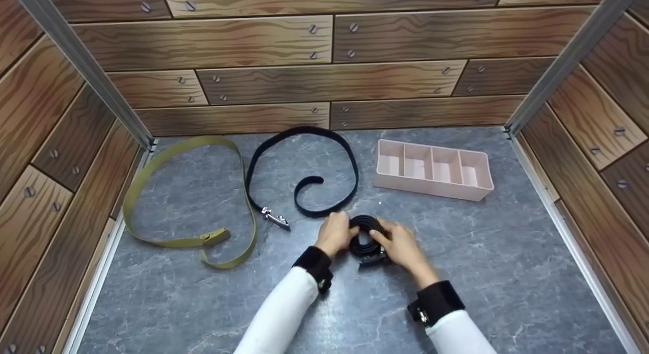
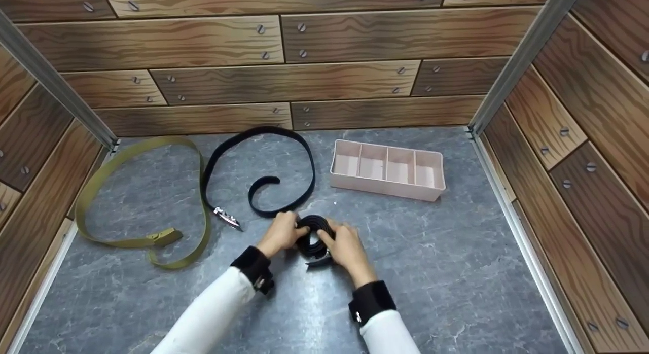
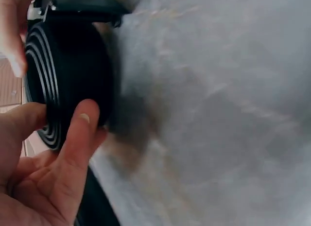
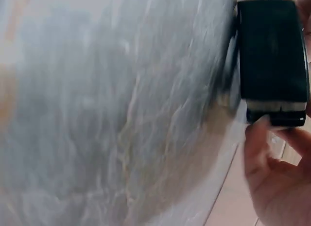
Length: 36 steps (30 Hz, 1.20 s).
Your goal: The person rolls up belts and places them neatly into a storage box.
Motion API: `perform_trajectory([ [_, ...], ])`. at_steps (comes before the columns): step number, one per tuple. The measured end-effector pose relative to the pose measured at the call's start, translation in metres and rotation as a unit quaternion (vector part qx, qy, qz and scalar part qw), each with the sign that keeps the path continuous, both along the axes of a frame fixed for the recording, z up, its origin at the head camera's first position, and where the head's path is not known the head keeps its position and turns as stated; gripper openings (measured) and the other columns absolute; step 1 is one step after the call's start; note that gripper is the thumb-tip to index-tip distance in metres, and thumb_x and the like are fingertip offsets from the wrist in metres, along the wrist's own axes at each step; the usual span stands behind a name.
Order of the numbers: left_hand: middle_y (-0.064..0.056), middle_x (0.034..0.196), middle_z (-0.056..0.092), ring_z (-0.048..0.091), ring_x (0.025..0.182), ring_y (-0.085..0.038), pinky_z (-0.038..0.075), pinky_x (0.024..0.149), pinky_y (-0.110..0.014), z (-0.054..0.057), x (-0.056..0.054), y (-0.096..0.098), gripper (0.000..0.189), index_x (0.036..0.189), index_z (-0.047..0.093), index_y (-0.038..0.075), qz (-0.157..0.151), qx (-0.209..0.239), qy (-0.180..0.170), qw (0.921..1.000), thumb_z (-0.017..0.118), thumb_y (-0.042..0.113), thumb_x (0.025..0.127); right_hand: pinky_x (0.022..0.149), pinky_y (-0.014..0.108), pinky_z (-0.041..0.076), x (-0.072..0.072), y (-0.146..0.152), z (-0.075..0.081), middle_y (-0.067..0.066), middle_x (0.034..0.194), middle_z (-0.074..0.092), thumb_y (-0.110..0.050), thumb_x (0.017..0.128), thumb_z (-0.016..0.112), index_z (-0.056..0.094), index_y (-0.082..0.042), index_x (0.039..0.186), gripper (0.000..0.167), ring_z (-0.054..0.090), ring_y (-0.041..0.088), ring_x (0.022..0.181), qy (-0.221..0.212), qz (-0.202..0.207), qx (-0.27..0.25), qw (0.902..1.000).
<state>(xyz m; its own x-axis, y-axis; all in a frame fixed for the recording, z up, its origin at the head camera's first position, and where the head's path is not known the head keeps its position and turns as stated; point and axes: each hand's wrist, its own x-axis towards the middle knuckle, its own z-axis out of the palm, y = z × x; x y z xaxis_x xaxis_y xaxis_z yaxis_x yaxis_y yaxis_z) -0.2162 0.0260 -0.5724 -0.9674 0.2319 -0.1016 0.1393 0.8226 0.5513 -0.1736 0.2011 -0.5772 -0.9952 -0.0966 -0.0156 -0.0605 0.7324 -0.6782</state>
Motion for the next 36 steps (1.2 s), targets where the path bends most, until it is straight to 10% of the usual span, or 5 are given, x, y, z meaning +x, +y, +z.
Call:
perform_trajectory([
  [8, -0.003, 0.076, 0.068, 0.066, 0.065, -0.014, 0.052, 0.059, -0.029, -0.002, 0.007, -0.009, 0.020, 0.089, 0.068, 0.006, 0.040, 0.127, 0.061, 0.9893, 0.069, 0.026, 0.092, 0.085, 0.043, 0.053, 0.010, -0.009, 0.010, 0.019, 0.134, 0.056, -0.022, 0.092, 0.070, 0.054, -0.015, 0.141, 0.052, 0.065, 0.033, 0.106, 0.029, -0.048, -0.112, 0.9921],
  [19, 0.003, 0.061, 0.066, 0.061, 0.045, -0.006, 0.049, 0.054, -0.022, 0.009, 0.010, -0.002, 0.022, 0.091, 0.069, 0.002, 0.109, 0.242, 0.031, 0.9638, 0.071, 0.024, 0.089, 0.061, 0.042, 0.055, 0.015, -0.027, 0.032, 0.021, 0.100, 0.071, -0.022, 0.078, 0.084, 0.067, -0.010, 0.126, 0.052, 0.067, 0.026, 0.070, 0.214, -0.111, -0.039, 0.9697],
  [28, -0.004, 0.059, 0.066, 0.065, 0.045, -0.021, 0.054, 0.047, -0.035, 0.006, 0.011, 0.002, 0.016, 0.086, 0.065, 0.002, 0.100, 0.349, -0.068, 0.9292, 0.067, 0.016, 0.092, 0.049, 0.035, 0.051, 0.014, -0.026, 0.049, 0.025, 0.111, 0.066, -0.020, 0.080, 0.082, 0.065, -0.011, 0.127, 0.050, 0.064, 0.022, 0.057, 0.129, -0.122, -0.022, 0.9839],
  [32, -0.007, 0.063, 0.066, 0.068, 0.051, -0.028, 0.056, 0.054, -0.044, 0.007, 0.009, 0.004, 0.016, 0.089, 0.063, -0.001, 0.081, 0.348, -0.099, 0.9288, 0.066, 0.014, 0.093, 0.054, 0.037, 0.052, 0.013, -0.022, 0.050, 0.023, 0.114, 0.065, -0.021, 0.081, 0.081, 0.065, -0.011, 0.127, 0.049, 0.064, 0.023, 0.066, 0.110, -0.125, -0.022, 0.9857],
  [36, -0.009, 0.062, 0.066, 0.069, 0.056, -0.029, 0.054, 0.050, -0.033, 0.012, 0.003, 0.004, 0.022, 0.092, 0.064, 0.000, 0.033, 0.275, -0.129, 0.9521, 0.064, 0.022, 0.096, 0.059, 0.040, 0.054, 0.013, -0.019, 0.048, 0.023, 0.116, 0.064, -0.020, 0.082, 0.080, 0.065, -0.011, 0.127, 0.048, 0.066, 0.026, 0.073, 0.112, -0.124, -0.018, 0.9858],
])
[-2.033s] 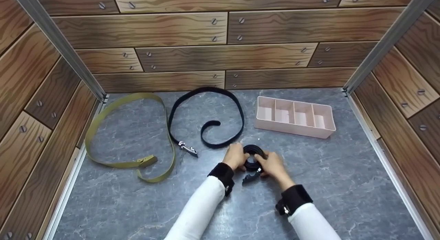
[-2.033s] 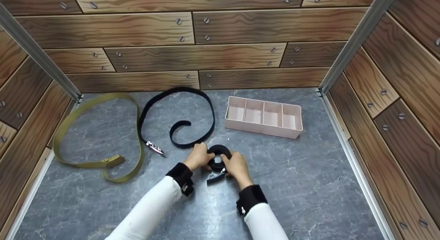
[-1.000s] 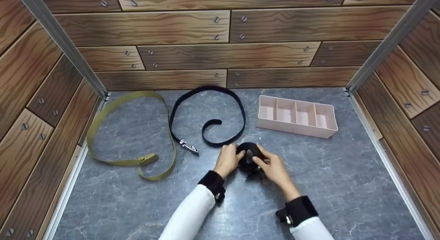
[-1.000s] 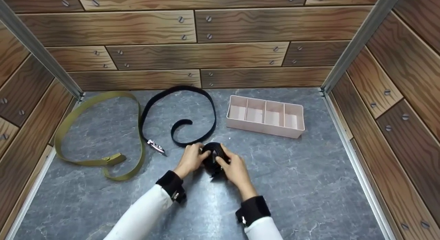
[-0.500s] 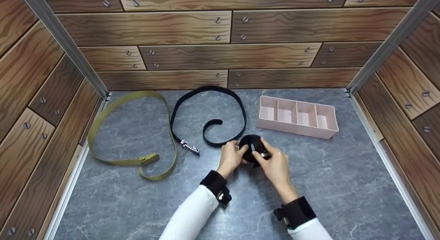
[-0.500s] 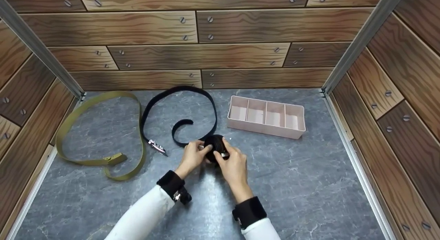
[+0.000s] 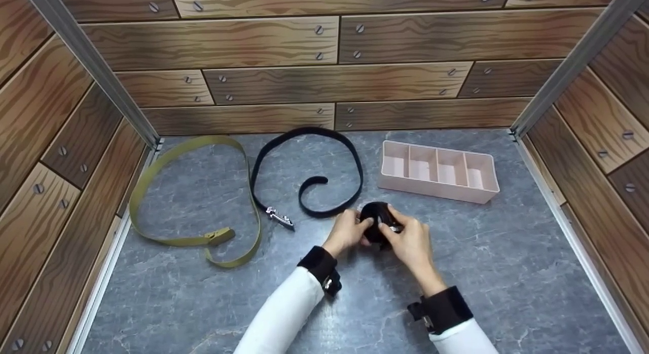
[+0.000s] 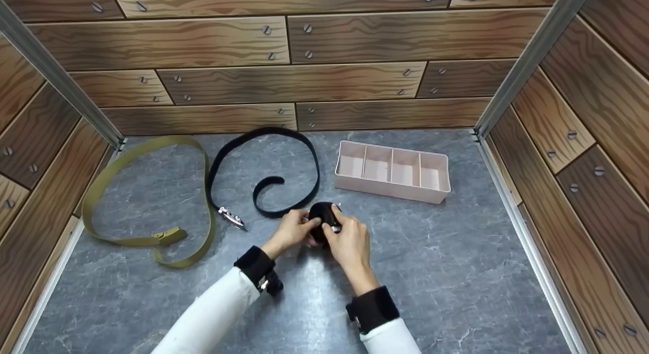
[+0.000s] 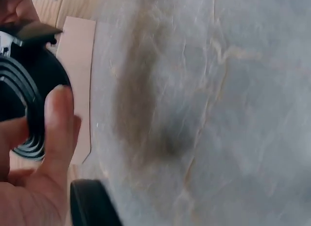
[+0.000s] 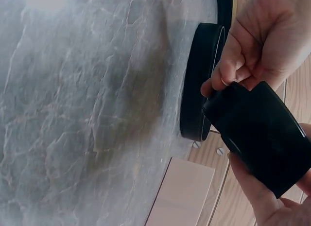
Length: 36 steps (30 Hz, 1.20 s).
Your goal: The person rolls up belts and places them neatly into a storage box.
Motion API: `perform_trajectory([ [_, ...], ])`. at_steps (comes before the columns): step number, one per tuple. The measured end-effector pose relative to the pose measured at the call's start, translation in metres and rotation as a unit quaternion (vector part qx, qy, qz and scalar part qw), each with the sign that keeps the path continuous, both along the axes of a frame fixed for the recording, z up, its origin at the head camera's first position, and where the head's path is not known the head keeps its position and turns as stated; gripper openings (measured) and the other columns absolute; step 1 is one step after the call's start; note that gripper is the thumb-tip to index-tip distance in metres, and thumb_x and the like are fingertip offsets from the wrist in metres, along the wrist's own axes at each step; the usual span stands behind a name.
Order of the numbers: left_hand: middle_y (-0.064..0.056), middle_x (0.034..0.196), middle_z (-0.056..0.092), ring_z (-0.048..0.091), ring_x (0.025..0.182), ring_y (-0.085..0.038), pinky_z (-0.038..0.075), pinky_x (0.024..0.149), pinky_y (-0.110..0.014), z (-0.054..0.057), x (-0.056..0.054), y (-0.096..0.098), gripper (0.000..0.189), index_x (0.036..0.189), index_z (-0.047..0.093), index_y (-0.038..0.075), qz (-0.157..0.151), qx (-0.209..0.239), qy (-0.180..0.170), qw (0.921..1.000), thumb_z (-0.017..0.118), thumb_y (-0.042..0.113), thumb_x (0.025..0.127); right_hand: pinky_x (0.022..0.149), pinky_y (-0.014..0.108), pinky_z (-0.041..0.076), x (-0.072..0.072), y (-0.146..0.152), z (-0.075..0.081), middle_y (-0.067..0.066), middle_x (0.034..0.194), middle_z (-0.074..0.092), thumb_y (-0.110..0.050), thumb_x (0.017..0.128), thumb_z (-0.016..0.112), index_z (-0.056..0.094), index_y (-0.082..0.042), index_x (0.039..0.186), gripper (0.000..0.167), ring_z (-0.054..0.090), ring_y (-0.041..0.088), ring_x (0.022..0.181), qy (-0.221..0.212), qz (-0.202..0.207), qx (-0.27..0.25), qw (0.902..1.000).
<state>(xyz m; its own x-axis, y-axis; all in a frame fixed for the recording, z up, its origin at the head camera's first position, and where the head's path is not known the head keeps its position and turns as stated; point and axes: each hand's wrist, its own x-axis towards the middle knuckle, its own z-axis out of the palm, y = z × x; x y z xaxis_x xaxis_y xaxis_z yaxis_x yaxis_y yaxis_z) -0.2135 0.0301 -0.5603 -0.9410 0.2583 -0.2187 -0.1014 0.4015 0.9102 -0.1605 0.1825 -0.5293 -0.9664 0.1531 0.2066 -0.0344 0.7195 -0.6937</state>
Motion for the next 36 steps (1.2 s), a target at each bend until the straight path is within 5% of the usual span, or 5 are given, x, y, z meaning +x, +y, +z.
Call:
perform_trajectory([
  [4, -0.007, 0.066, 0.068, 0.068, 0.061, -0.023, 0.050, 0.058, -0.029, 0.011, -0.011, -0.001, 0.042, 0.081, 0.068, 0.006, -0.096, -0.163, 0.037, 0.9811, 0.053, 0.041, 0.100, 0.059, 0.041, 0.055, 0.000, 0.007, -0.004, 0.024, 0.115, 0.065, -0.016, 0.081, 0.080, 0.065, -0.009, 0.126, 0.047, 0.068, 0.029, 0.074, 0.004, -0.001, 0.005, 1.0000],
  [12, -0.008, 0.125, 0.062, 0.059, 0.114, -0.027, 0.048, 0.093, -0.043, 0.028, -0.032, 0.012, 0.029, 0.118, 0.068, 0.010, -0.191, -0.398, 0.219, 0.8703, 0.054, 0.027, 0.099, 0.078, 0.053, 0.052, -0.003, 0.019, -0.011, 0.026, 0.109, 0.067, -0.012, 0.080, 0.081, 0.066, -0.008, 0.125, 0.047, 0.064, 0.044, 0.098, 0.021, -0.015, 0.039, 0.9989],
  [16, -0.005, 0.151, 0.042, 0.038, 0.137, -0.028, 0.040, 0.104, -0.048, 0.032, -0.038, 0.024, 0.045, 0.146, 0.047, 0.013, -0.198, -0.453, 0.247, 0.8330, 0.049, 0.021, 0.101, 0.079, 0.053, 0.052, -0.004, 0.020, -0.014, 0.026, 0.108, 0.068, -0.011, 0.079, 0.081, 0.067, -0.007, 0.124, 0.047, 0.065, 0.043, 0.096, 0.028, -0.008, 0.045, 0.9986],
  [22, 0.002, 0.161, 0.022, 0.022, 0.146, -0.025, 0.033, 0.109, -0.049, 0.036, -0.050, 0.038, 0.052, 0.155, 0.030, 0.019, -0.204, -0.481, 0.225, 0.8222, 0.038, 0.013, 0.104, 0.079, 0.053, 0.052, -0.003, 0.021, -0.019, 0.027, 0.106, 0.068, -0.011, 0.079, 0.081, 0.067, -0.006, 0.123, 0.047, 0.065, 0.043, 0.095, 0.029, -0.006, 0.057, 0.9980],
  [36, 0.002, 0.159, 0.027, 0.024, 0.145, -0.027, 0.034, 0.107, -0.052, 0.034, -0.062, 0.055, 0.054, 0.154, 0.034, 0.020, -0.202, -0.501, 0.231, 0.8090, 0.046, 0.023, 0.102, 0.075, 0.053, 0.053, -0.002, 0.027, -0.017, 0.028, 0.103, 0.068, -0.011, 0.079, 0.081, 0.067, -0.008, 0.124, 0.047, 0.065, 0.043, 0.093, 0.022, -0.004, 0.075, 0.9969],
])
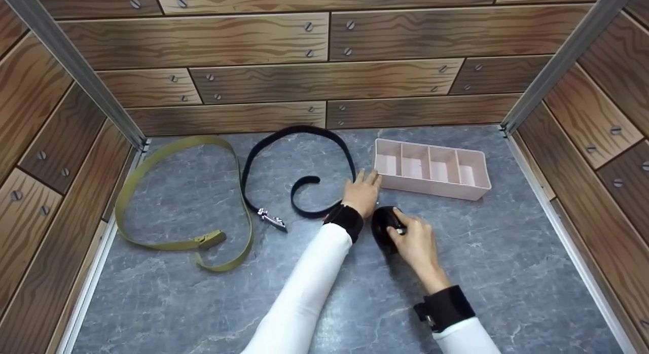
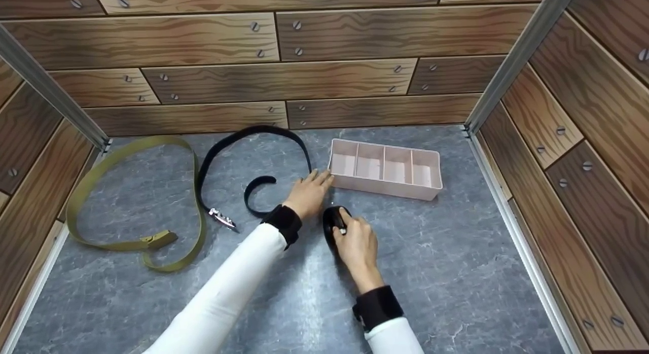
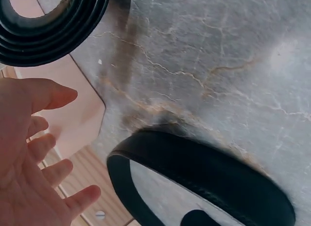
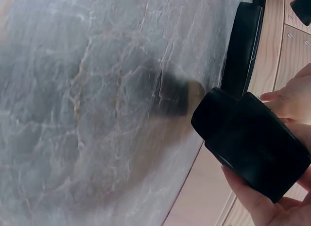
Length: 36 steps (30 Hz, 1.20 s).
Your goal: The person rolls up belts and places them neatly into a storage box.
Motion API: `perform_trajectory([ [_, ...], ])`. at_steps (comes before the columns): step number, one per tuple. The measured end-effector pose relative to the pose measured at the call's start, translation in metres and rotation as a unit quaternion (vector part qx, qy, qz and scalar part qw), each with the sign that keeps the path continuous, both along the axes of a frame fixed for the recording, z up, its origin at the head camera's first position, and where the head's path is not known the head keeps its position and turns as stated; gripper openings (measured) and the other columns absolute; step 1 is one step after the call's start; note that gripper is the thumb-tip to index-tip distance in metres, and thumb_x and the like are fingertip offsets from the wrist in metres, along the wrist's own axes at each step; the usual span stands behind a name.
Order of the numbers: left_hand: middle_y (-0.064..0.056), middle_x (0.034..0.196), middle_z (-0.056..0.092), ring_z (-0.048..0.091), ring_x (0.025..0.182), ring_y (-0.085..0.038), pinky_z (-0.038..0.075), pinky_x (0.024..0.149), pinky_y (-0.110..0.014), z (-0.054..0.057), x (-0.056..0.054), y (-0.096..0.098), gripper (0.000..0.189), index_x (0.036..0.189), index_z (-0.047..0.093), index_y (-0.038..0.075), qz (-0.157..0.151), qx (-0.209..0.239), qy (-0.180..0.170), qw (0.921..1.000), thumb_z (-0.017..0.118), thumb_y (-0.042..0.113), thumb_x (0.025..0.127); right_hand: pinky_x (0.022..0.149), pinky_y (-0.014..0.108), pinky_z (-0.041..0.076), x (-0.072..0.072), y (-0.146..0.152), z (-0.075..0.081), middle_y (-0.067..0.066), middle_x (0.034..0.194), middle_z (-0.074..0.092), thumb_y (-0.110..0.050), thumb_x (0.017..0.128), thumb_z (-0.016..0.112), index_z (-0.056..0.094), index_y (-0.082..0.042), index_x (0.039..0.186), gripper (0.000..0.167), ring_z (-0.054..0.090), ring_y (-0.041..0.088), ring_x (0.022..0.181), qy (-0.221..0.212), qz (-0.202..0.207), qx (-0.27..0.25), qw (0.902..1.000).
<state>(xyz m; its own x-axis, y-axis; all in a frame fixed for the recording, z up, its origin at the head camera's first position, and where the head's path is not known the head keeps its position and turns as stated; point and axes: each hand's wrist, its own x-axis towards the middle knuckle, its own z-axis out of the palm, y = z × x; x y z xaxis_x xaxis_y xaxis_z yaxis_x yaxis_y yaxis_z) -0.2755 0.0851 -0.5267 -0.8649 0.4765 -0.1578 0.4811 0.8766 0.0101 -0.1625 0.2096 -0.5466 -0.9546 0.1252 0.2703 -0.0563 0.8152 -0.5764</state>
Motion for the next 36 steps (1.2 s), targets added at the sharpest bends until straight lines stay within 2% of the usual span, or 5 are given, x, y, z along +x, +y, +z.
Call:
perform_trajectory([
  [7, 0.003, 0.158, 0.029, 0.025, 0.145, -0.026, 0.032, 0.109, -0.050, 0.000, 0.003, 0.002, 0.052, 0.154, 0.032, 0.020, 0.003, 0.014, -0.009, 0.9999, 0.042, 0.020, 0.103, 0.070, 0.055, 0.053, -0.014, 0.009, 0.020, 0.031, 0.096, 0.067, -0.011, 0.079, 0.080, 0.067, -0.006, 0.124, 0.047, 0.066, 0.047, 0.086, 0.029, -0.005, 0.014, 0.9995],
  [12, 0.004, 0.158, 0.029, 0.026, 0.145, -0.024, 0.031, 0.109, -0.048, -0.002, 0.013, -0.001, 0.053, 0.154, 0.032, 0.019, -0.001, 0.019, -0.006, 0.9998, 0.044, 0.018, 0.102, 0.069, 0.057, 0.053, -0.035, 0.014, 0.041, 0.033, 0.096, 0.066, -0.009, 0.078, 0.080, 0.067, -0.003, 0.123, 0.047, 0.065, 0.050, 0.083, 0.072, -0.025, 0.008, 0.9971],
  [17, 0.002, 0.158, 0.028, 0.028, 0.144, -0.024, 0.032, 0.109, -0.048, -0.004, 0.028, -0.002, 0.055, 0.154, 0.032, 0.018, -0.005, 0.017, -0.003, 0.9998, 0.047, 0.016, 0.100, 0.073, 0.057, 0.051, -0.060, 0.014, 0.053, 0.034, 0.100, 0.065, -0.010, 0.080, 0.078, 0.065, -0.002, 0.125, 0.047, 0.063, 0.050, 0.086, 0.083, -0.043, 0.005, 0.9956],
  [24, 0.000, 0.155, 0.034, 0.034, 0.140, -0.027, 0.038, 0.104, -0.050, -0.016, 0.042, -0.003, 0.051, 0.152, 0.038, 0.020, -0.007, 0.015, 0.019, 0.9997, 0.045, 0.019, 0.101, 0.074, 0.059, 0.049, -0.094, 0.004, 0.047, 0.034, 0.102, 0.064, -0.014, 0.085, 0.073, 0.063, -0.005, 0.130, 0.047, 0.062, 0.053, 0.087, 0.054, -0.051, 0.028, 0.9969],
  [36, -0.001, 0.156, 0.032, 0.035, 0.139, -0.029, 0.038, 0.105, -0.047, -0.008, 0.048, -0.007, 0.051, 0.151, 0.038, 0.015, -0.006, 0.027, 0.015, 0.9995, 0.046, 0.016, 0.101, 0.080, 0.058, 0.049, -0.129, -0.008, 0.023, 0.034, 0.112, 0.061, -0.014, 0.089, 0.068, 0.058, -0.003, 0.135, 0.048, 0.061, 0.050, 0.099, 0.021, -0.047, 0.021, 0.9984],
])
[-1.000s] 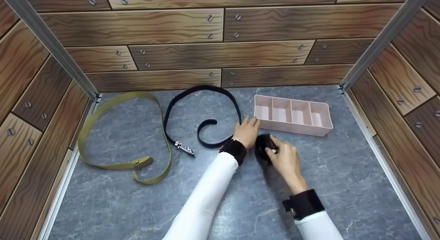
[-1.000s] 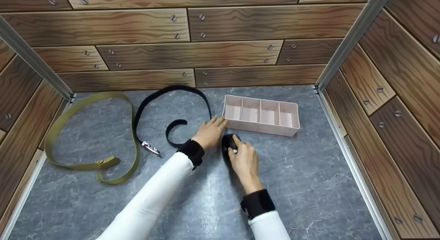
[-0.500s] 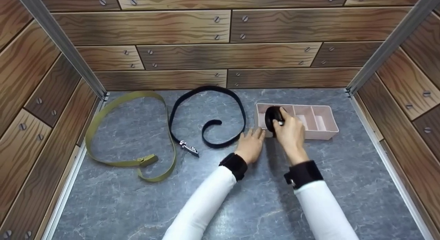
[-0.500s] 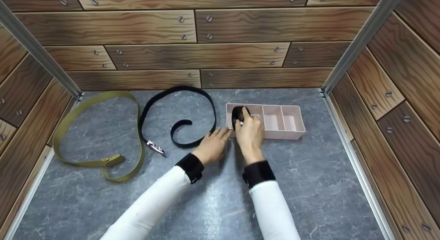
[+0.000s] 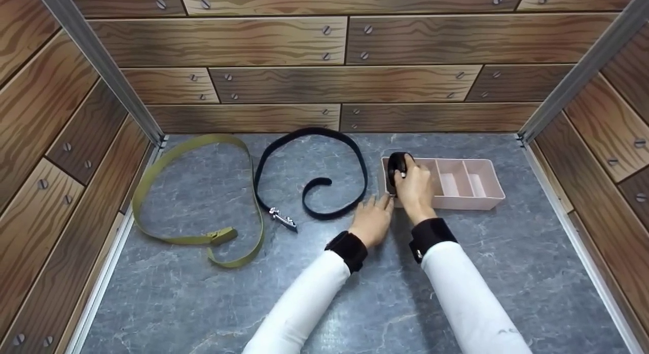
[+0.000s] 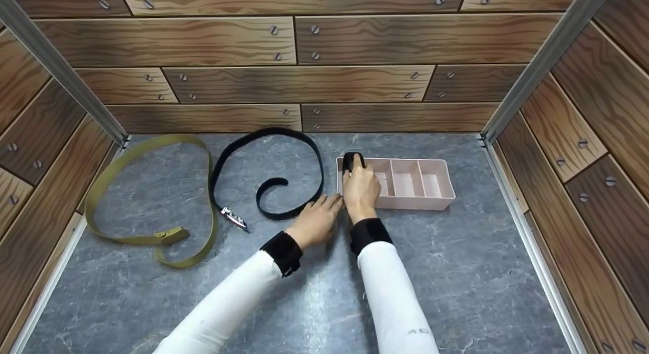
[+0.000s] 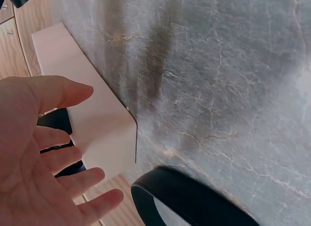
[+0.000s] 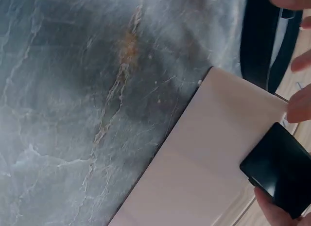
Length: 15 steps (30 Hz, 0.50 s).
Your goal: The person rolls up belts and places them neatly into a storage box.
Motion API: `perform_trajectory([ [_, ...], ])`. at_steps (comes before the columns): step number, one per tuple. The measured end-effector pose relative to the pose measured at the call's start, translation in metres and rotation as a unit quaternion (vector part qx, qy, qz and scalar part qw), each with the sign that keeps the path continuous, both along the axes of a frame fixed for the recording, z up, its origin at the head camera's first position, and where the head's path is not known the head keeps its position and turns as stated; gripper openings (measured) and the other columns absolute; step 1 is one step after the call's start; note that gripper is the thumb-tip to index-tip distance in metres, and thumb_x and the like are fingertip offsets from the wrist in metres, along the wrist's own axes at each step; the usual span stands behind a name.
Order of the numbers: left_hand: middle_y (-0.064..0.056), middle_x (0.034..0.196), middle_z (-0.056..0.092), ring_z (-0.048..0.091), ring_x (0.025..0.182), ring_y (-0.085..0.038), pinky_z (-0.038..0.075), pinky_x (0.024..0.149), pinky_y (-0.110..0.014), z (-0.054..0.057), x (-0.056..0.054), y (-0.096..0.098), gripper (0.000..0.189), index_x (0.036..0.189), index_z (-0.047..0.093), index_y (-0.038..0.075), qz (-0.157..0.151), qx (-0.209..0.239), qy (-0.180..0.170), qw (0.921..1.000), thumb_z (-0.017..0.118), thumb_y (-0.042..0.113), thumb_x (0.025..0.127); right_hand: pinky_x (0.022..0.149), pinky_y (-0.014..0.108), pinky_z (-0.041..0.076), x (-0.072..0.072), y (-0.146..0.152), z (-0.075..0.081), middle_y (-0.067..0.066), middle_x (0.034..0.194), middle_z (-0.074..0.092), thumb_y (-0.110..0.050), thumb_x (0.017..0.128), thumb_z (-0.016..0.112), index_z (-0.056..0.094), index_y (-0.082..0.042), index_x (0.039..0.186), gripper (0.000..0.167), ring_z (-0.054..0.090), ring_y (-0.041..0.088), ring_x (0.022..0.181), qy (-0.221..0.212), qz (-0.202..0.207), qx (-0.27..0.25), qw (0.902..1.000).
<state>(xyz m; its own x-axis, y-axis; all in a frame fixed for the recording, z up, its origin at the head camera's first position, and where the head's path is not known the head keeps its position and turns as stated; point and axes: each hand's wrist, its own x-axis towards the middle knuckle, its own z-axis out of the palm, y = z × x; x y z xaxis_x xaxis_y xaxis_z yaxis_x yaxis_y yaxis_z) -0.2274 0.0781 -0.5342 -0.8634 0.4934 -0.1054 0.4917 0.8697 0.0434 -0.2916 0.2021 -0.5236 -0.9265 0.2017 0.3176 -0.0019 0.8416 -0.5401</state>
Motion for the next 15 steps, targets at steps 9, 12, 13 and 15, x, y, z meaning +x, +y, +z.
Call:
perform_trajectory([
  [9, -0.003, 0.154, 0.037, 0.040, 0.136, -0.030, 0.042, 0.102, -0.046, 0.002, 0.001, -0.001, 0.052, 0.148, 0.043, 0.013, -0.006, 0.011, 0.010, 0.9999, 0.054, 0.020, 0.098, 0.079, 0.058, 0.049, -0.008, -0.004, 0.005, 0.033, 0.109, 0.061, -0.015, 0.090, 0.068, 0.057, -0.004, 0.136, 0.049, 0.061, 0.051, 0.097, 0.025, -0.011, -0.003, 0.9996],
  [12, -0.003, 0.154, 0.037, 0.040, 0.136, -0.030, 0.042, 0.101, -0.046, 0.004, 0.001, -0.001, 0.052, 0.148, 0.043, 0.012, -0.003, 0.010, 0.007, 0.9999, 0.054, 0.021, 0.097, 0.078, 0.059, 0.049, -0.006, -0.007, -0.002, 0.030, 0.113, 0.061, -0.017, 0.090, 0.068, 0.056, -0.007, 0.137, 0.050, 0.061, 0.050, 0.098, 0.023, -0.017, -0.007, 0.9996],
  [13, -0.003, 0.154, 0.036, 0.040, 0.136, -0.030, 0.042, 0.101, -0.046, 0.005, 0.000, -0.001, 0.052, 0.148, 0.043, 0.012, -0.001, 0.011, 0.004, 0.9999, 0.054, 0.020, 0.098, 0.077, 0.059, 0.049, -0.005, -0.008, -0.004, 0.030, 0.114, 0.060, -0.017, 0.090, 0.068, 0.056, -0.007, 0.138, 0.050, 0.061, 0.050, 0.098, 0.024, -0.016, -0.006, 0.9996],
  [15, -0.002, 0.154, 0.037, 0.040, 0.136, -0.030, 0.041, 0.101, -0.046, 0.006, 0.000, -0.002, 0.052, 0.148, 0.043, 0.012, 0.001, 0.012, 0.004, 0.9999, 0.054, 0.020, 0.097, 0.078, 0.059, 0.049, -0.004, -0.009, -0.008, 0.029, 0.115, 0.061, -0.016, 0.090, 0.069, 0.057, -0.007, 0.137, 0.049, 0.061, 0.051, 0.098, 0.026, -0.015, 0.001, 0.9995],
])
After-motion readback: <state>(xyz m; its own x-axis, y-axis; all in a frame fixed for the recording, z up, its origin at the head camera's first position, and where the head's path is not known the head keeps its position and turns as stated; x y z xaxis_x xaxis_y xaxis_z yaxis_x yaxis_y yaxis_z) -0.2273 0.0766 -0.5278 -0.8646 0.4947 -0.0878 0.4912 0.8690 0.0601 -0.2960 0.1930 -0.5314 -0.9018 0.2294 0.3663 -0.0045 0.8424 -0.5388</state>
